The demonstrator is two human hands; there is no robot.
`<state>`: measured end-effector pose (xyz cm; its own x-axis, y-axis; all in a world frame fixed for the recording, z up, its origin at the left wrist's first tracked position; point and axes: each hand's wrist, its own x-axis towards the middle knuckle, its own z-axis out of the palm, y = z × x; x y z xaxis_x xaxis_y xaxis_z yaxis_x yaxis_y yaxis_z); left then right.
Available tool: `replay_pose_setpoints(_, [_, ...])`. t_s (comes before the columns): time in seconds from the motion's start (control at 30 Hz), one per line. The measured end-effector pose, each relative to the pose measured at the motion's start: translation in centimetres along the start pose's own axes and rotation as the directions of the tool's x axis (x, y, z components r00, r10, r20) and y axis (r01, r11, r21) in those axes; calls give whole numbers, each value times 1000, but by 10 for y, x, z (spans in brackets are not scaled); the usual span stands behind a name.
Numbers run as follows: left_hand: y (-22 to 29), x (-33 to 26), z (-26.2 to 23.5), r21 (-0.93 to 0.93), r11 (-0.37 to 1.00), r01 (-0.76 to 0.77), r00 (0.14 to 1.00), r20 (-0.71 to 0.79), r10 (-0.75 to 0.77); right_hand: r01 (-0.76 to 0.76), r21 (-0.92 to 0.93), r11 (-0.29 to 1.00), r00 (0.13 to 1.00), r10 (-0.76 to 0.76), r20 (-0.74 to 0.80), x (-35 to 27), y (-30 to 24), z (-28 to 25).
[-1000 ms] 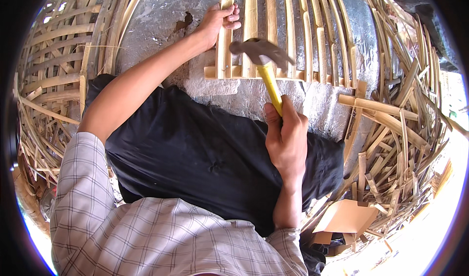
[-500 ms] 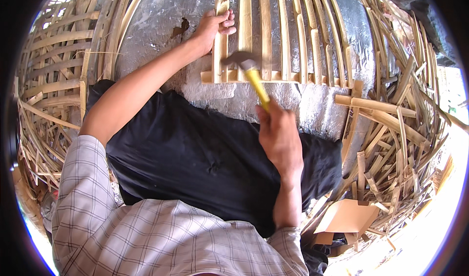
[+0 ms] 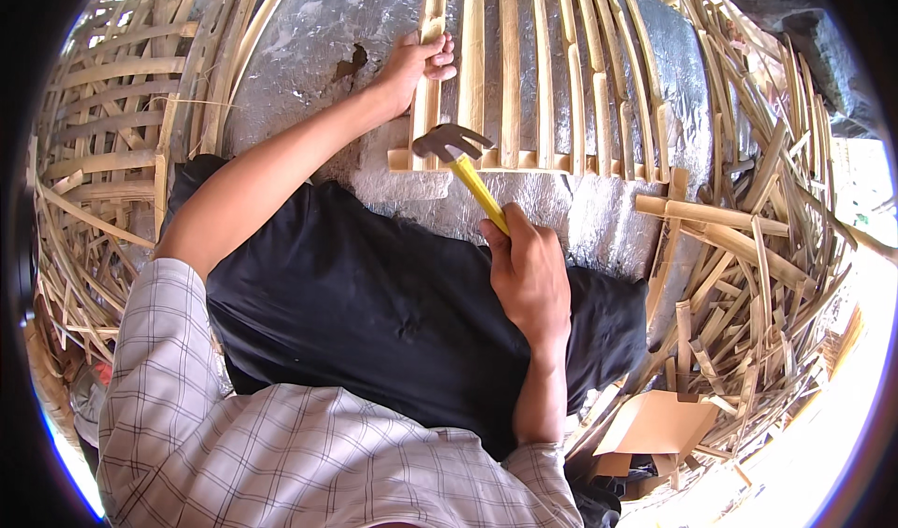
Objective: The person hammers thin bamboo strips onto a wooden frame by hand using a hammer while sitting on a ground covered in bamboo shavings.
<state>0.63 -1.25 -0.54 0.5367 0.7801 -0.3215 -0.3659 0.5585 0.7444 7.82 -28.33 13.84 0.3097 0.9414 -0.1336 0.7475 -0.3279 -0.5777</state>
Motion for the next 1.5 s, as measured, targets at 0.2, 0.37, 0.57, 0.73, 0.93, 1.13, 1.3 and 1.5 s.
replay_pose_setpoints(0.2, [-1, 0, -1, -9, 1000, -1, 1000, -2, 1, -73, 182, 981, 984, 101, -149, -1, -3, 2])
replay_pose_setpoints(0.37, [2, -2, 6, -34, 999, 17, 1000, -4, -17, 18, 10, 1000, 991, -17, -130, -11, 5, 3])
replay_pose_setpoints(0.57, [0, 2, -4, 51, 999, -8, 999, 34, 7, -133, 394, 909, 974, 194, -120, -1, 2, 6])
replay_pose_setpoints(0.73, [1, -2, -2, 12, 1000, 10, 1000, 15, -10, 50, 50, 997, 985, -40, -169, -8, 9, 9])
replay_pose_setpoints(0.93, [0, 4, -7, 49, 999, -8, 998, 59, 5, -58, 300, 952, 983, 107, -150, -1, 0, -2])
replay_pose_setpoints(1.13, [0, 4, -9, 68, 998, -7, 999, 51, 4, 1, 169, 986, 997, 11, -74, -4, -5, -6])
replay_pose_setpoints(1.3, [-1, 2, -1, 118, 993, -22, 1000, 13, 20, -58, 358, 932, 980, 122, -159, -3, 9, 6])
replay_pose_setpoints(1.5, [3, -4, 3, 139, 990, -6, 1000, -5, 7, -11, 137, 990, 995, 25, -96, -5, 4, -6])
